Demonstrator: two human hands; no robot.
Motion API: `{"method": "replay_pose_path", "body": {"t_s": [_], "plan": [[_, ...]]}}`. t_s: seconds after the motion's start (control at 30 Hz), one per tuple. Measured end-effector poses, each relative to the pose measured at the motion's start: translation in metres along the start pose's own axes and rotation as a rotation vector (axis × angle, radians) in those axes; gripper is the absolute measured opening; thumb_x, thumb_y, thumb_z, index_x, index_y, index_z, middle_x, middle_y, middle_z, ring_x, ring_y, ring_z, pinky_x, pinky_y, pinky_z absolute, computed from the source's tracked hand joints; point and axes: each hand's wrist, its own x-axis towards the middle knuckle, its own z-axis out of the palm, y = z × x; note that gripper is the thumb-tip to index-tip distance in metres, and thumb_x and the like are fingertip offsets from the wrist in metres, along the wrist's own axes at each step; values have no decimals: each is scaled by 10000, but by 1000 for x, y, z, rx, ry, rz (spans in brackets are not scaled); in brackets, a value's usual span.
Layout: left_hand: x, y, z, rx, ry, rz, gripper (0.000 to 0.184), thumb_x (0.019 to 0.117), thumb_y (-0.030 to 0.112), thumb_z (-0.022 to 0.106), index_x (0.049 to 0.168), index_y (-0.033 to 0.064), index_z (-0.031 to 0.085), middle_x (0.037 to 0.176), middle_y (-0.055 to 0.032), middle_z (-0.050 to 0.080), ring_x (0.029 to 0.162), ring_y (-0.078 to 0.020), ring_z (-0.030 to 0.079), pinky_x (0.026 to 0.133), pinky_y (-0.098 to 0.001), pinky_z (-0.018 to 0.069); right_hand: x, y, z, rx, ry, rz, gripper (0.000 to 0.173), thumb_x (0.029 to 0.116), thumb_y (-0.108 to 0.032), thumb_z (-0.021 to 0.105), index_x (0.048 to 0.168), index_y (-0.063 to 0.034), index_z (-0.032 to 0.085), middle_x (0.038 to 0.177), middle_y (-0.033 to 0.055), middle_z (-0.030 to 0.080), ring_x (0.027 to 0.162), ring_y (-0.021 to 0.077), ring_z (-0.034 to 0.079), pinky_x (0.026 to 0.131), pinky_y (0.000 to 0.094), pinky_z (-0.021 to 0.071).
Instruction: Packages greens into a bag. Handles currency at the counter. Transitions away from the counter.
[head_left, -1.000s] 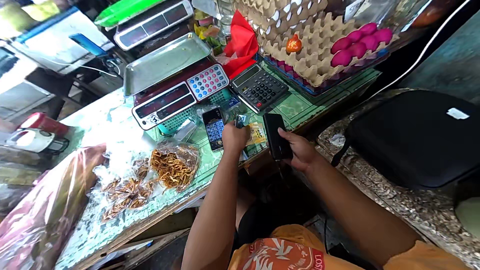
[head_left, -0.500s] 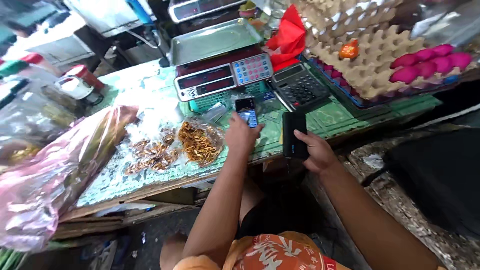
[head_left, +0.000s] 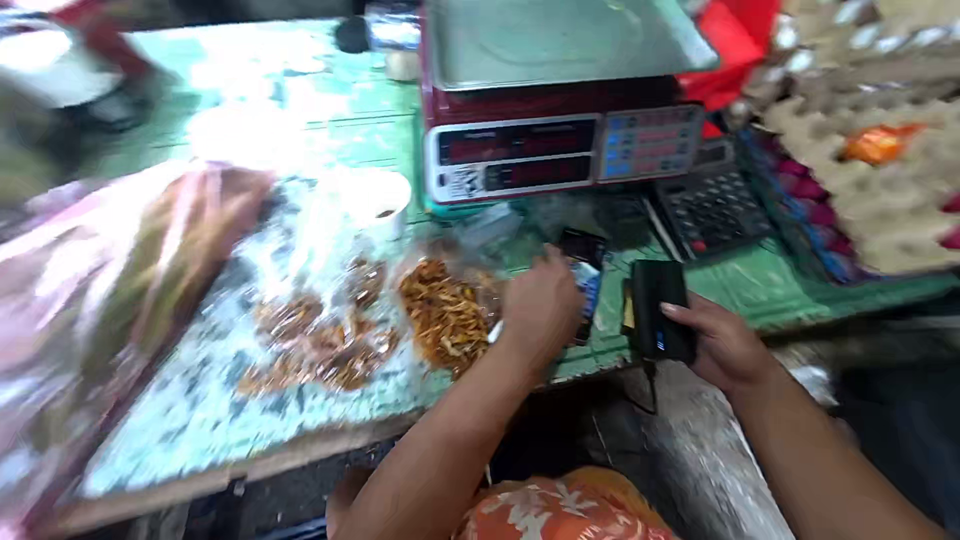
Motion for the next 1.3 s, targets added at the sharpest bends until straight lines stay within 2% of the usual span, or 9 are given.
{"method": "replay_pose_path", "body": {"t_s": [0.13, 0.3, 0.47, 0.63, 0.83, 0.93, 1.03, 1.17, 1.3], "plan": [[12, -16, -13, -143, -149, -44, 514, 1000, 380, 606, 1410, 72, 572, 1191, -195, 697, 1089, -386, 682, 926, -619, 539, 1, -7, -1, 22, 29, 156, 358, 1019, -128, 518, 1367, -45, 518, 1117, 122, 708, 963, 219, 719, 843, 425, 623], [21, 7, -26, -208, -296, -165, 450, 1031, 287, 547, 1403, 35, 559, 1199, -222, 685, 1121, -381, 674, 967, -594, 529, -10, -29, 25, 151, -3, 338, 372, 1045, -100, 498, 1414, -54, 490, 1154, 154, 696, 989, 251, 715, 863, 445, 614], [34, -2, -1, -749, -326, -391, 343, 1078, 308, 495, 1127, 12, 661, 916, -133, 649, 755, -216, 609, 697, -426, 523, -8, -30, 31, 365, 12, 397, 386, 1057, -112, 464, 1440, -63, 466, 1158, 142, 690, 1001, 239, 705, 880, 440, 604], [31, -13, 9, -969, -254, -431, 337, 1092, 251, 474, 1182, -20, 653, 1020, -172, 710, 930, -237, 707, 856, -446, 587, -2, -30, 25, 383, -60, 477, 413, 1032, -134, 469, 1440, -67, 459, 1166, 138, 689, 1015, 239, 702, 876, 441, 604], [9, -8, -54, -458, -391, -299, 358, 1073, 285, 490, 1228, 25, 682, 1156, -214, 699, 1108, -349, 674, 994, -571, 511, -10, -88, 1, 7, -406, 610, 479, 984, -117, 554, 1453, -76, 467, 1223, 121, 674, 1041, 217, 693, 897, 426, 597], [-42, -45, -98, -621, -442, -207, 382, 1084, 319, 477, 1260, 32, 657, 1057, -136, 722, 960, -232, 697, 913, -468, 553, -7, -123, 16, -223, -709, 731, 504, 923, -175, 623, 1407, -90, 513, 1172, 109, 699, 995, 210, 710, 866, 424, 608], [-125, -107, -121, -817, -285, -364, 386, 1069, 319, 491, 1236, 18, 666, 1015, -126, 708, 915, -201, 677, 897, -450, 541, 0, -140, 66, -446, -943, 820, 509, 895, -207, 646, 1380, -92, 542, 1129, 112, 717, 965, 221, 721, 850, 432, 612], [-279, -192, -105, -857, 50, -808, 440, 1061, 388, 511, 1255, 21, 658, 1028, -182, 696, 942, -297, 673, 903, -535, 528, -1, -143, 159, -744, -1165, 833, 442, 929, -222, 618, 1345, -83, 563, 1067, 99, 729, 918, 214, 727, 825, 427, 617], [-460, -235, 4, -1011, 622, -1490, 450, 1038, 398, 535, 1281, 42, 667, 1168, -233, 693, 1089, -390, 672, 973, -622, 510, -18, -138, 251, -964, -1399, 769, 397, 898, -232, 669, 1264, -85, 624, 1021, 91, 742, 877, 205, 731, 797, 415, 621]]}}
